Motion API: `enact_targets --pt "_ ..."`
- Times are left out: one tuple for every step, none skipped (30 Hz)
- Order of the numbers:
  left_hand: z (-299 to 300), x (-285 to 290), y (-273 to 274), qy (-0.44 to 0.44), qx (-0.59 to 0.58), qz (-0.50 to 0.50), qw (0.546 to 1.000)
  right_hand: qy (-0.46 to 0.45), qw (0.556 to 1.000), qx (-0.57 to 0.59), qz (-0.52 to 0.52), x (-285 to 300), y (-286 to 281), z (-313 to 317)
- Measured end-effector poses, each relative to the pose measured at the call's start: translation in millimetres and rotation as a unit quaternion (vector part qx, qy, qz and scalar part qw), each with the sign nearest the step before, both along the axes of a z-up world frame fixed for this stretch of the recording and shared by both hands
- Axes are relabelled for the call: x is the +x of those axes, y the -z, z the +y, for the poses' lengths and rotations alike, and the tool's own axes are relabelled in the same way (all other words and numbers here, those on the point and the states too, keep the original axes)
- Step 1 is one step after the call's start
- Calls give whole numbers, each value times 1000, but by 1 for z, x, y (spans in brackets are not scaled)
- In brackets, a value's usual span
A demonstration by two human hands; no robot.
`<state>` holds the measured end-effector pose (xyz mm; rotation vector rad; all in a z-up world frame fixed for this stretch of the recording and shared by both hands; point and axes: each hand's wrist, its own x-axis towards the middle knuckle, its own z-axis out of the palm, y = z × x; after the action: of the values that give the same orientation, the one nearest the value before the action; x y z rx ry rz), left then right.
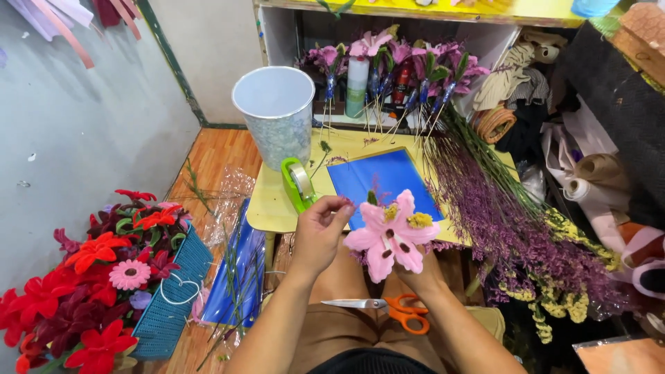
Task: The person arranges artificial flowers on a blue mat, using orange scissors to trim the stems of purple and yellow flowers. They handle pink and red flowers, placing them into a white bucket and adjusting their positions on the mat.
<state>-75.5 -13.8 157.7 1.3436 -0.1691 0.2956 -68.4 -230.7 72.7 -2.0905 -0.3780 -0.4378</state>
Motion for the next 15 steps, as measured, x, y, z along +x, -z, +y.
enact_targets --pt "0 0 6 1 1 -3 1000 1 1000 1 -3 4 -1 -1" --pt "1 -3 13 2 -8 -3 1000 -2 1000 -4 -5 5 0 -2" --pt "2 -6 20 3 -17 -3 1000 -5 1000 -10 -6 6 1 -2" --pt "0 -12 21 4 -15 -2 1000 -3 1000 -8 -5 6 2 -4" --pt "-2 -17 22 5 13 -15 1000 -6 1000 -13 -5 7 3 -5" --pt "-4 -25 24 5 40 -28 999 -9 1000 -19 -4 6 5 -7" --pt "-5 -31 13 7 41 -25 999 -7 1000 -18 -2 1 10 -9" --pt "-4 -34 1 -14 82 -44 996 -12 1000 -24 -4 1 12 -10" --pt "-4 -38 -12 -35 122 -63 990 -17 999 -31 -6 0 14 -11" --pt "1 -29 -3 -36 121 -60 990 -18 999 -33 -4 -1 15 -11" --pt "7 -20 6 -50 83 -28 995 -24 999 -42 -3 -3 17 -11" --pt "14 -9 13 -64 47 2 997 -30 998 -49 -4 -1 17 -9" --pt "15 -4 11 -66 47 2 997 -32 998 -49 -5 2 16 -9" --pt "17 -2 10 -67 37 16 997 -37 998 -55 -3 2 18 -8" --pt "18 1 9 -68 27 29 997 -43 997 -61 -1 3 19 -7"
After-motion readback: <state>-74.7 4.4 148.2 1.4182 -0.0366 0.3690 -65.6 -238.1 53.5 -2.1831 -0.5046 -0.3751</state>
